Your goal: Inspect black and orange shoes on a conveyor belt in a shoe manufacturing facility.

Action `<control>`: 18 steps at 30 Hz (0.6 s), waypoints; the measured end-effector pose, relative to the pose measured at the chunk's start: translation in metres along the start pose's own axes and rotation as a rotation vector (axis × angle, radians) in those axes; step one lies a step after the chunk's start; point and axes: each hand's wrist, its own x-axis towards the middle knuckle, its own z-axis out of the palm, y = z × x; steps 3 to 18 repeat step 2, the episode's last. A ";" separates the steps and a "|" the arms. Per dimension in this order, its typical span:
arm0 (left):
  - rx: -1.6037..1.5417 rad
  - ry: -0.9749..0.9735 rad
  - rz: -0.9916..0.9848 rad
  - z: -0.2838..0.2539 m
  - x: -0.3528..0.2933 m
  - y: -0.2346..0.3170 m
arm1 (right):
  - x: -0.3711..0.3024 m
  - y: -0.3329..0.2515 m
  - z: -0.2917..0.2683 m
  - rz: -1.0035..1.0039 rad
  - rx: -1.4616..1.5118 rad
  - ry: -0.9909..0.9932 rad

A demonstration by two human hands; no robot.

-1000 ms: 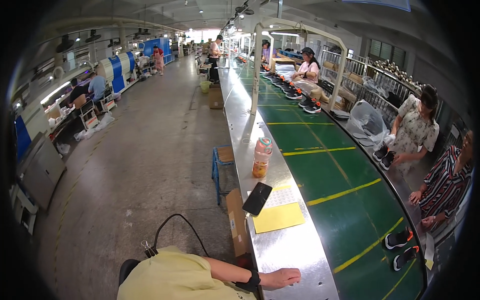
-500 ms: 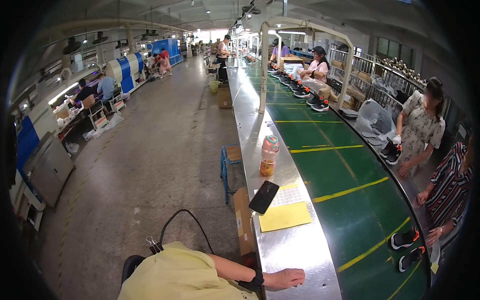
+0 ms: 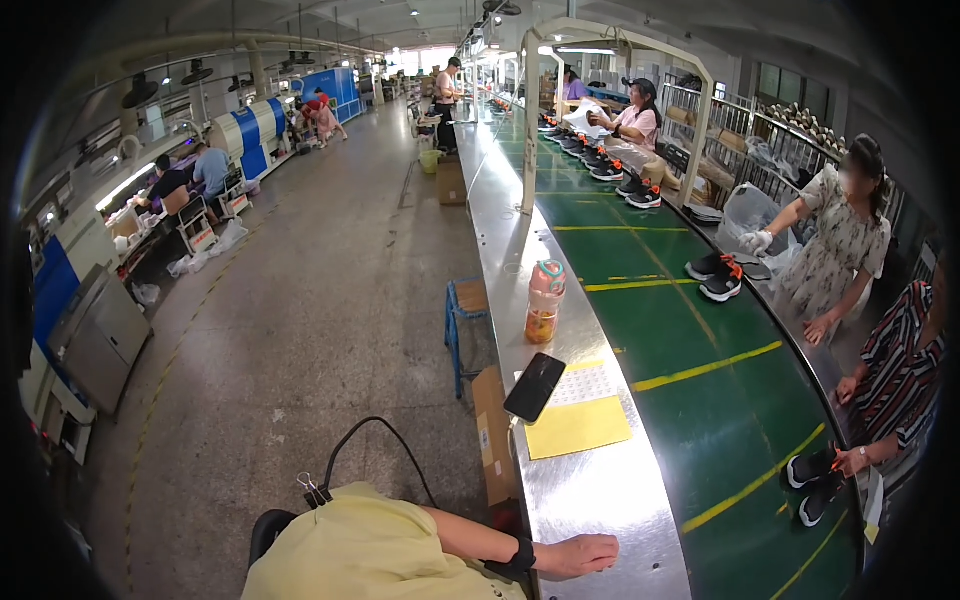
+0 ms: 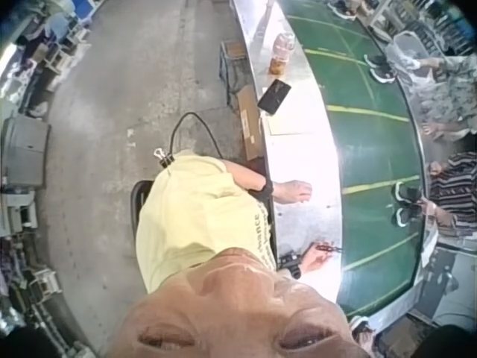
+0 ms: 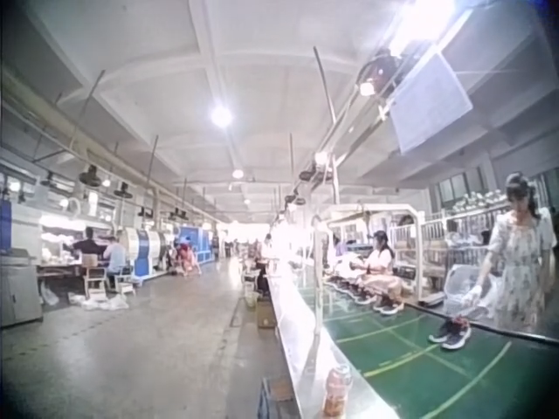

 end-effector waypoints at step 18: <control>-0.070 -0.006 -0.097 -0.001 0.003 0.007 | -0.006 -0.001 -0.003 -0.019 -0.011 0.009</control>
